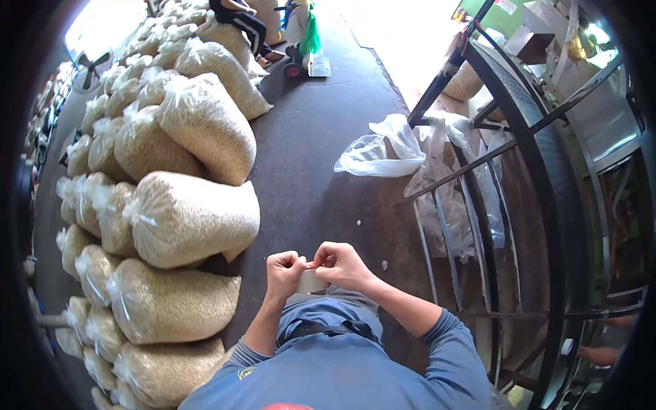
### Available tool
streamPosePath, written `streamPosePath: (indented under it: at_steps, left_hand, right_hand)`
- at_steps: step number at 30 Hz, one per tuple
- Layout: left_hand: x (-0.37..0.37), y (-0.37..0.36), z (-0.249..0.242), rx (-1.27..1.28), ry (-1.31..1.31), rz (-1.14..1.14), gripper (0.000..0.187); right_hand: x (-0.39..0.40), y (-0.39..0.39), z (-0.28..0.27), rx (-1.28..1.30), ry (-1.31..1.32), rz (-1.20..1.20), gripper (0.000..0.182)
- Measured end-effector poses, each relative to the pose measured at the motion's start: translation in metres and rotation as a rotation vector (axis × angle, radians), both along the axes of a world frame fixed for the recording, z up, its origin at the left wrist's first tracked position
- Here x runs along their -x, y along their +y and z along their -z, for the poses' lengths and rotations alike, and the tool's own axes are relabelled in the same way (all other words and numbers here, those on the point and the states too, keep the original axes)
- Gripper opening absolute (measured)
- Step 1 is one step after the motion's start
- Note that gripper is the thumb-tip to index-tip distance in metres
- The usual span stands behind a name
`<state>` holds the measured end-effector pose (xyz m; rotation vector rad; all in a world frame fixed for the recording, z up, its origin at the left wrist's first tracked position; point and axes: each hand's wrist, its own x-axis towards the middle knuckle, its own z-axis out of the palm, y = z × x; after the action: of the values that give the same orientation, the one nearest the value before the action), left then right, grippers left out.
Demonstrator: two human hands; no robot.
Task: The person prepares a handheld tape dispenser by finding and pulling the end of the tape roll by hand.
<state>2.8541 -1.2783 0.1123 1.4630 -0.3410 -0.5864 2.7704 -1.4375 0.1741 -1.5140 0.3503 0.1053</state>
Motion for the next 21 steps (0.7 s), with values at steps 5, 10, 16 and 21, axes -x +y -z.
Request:
streamPosePath:
  at_steps: [5, 10, 16, 21]
  left_hand:
    - [-0.113, -0.065, 0.027, -0.039, 0.023, 0.032, 0.032]
    - [-0.234, -0.159, 0.033, -0.148, -0.098, 0.041, 0.033]
    - [-0.38, -0.31, -0.011, -0.122, -0.196, -0.062, 0.037]
    - [-0.486, -0.414, -0.028, -0.122, -0.316, -0.094, 0.037]
  right_hand:
    - [-0.104, -0.062, 0.035, 0.027, 0.026, 0.038, 0.008]
    - [-0.216, -0.154, 0.068, -0.158, -0.06, 0.107, 0.008]
    - [-0.356, -0.3, 0.036, 0.189, -0.328, 0.248, 0.022]
    - [-0.46, -0.39, 0.027, 0.288, -0.399, 0.381, 0.019]
